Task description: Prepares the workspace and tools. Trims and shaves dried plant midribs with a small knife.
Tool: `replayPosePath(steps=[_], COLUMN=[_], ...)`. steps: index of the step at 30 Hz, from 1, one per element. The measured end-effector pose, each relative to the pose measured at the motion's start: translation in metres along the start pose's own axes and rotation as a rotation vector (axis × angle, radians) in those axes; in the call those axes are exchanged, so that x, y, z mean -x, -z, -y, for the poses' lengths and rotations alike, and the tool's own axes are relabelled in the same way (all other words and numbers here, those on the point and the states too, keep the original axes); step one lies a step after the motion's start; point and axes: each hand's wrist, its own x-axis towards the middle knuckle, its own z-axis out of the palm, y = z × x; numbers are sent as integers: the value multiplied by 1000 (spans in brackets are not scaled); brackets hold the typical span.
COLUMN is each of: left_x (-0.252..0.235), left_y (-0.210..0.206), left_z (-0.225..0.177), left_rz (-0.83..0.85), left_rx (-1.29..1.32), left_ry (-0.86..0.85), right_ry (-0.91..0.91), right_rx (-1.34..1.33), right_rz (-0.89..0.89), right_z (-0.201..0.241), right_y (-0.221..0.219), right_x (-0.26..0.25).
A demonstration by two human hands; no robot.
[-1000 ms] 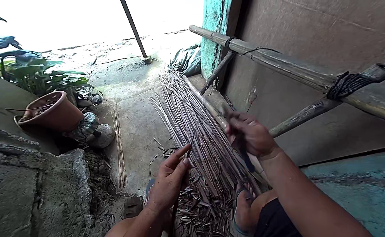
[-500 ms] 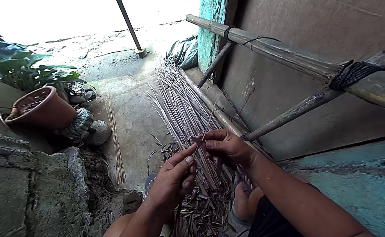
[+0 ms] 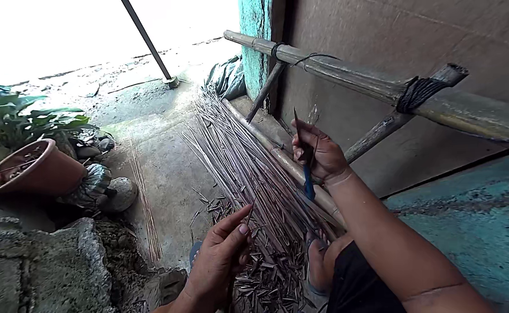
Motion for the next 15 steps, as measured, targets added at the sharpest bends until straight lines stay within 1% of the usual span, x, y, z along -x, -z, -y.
replayPosePath(steps=[1, 2, 3, 6, 7, 9, 11, 15], left_x=[-1, -2, -3, -8, -9, -10, -10, -10], left_y=[-1, -1, -1, -1, -2, -3, -2, -1], left_z=[1, 2, 2, 3, 2, 2, 4, 1], left_rz=[-23, -48, -66, -81, -77, -79, -77, -56], left_rx=[-31, -62, -86, -132, -144, -164, -166, -142], left_ry=[-25, -53, -80, -125, -127, -135, -139, -119], right_ry=[-5, -34, -92, -326, -383, -430, -429, -392], right_rx=[41, 94, 152, 269, 276, 227, 188, 181], right_rz=[-21, 18, 98, 413, 492, 596, 650, 635], right_z=[2, 4, 4, -6, -12, -24, -29, -29], right_y=[1, -1, -6, -29, -35, -43, -44, -40], right_x=[1, 5, 11, 34, 42, 52, 54, 46])
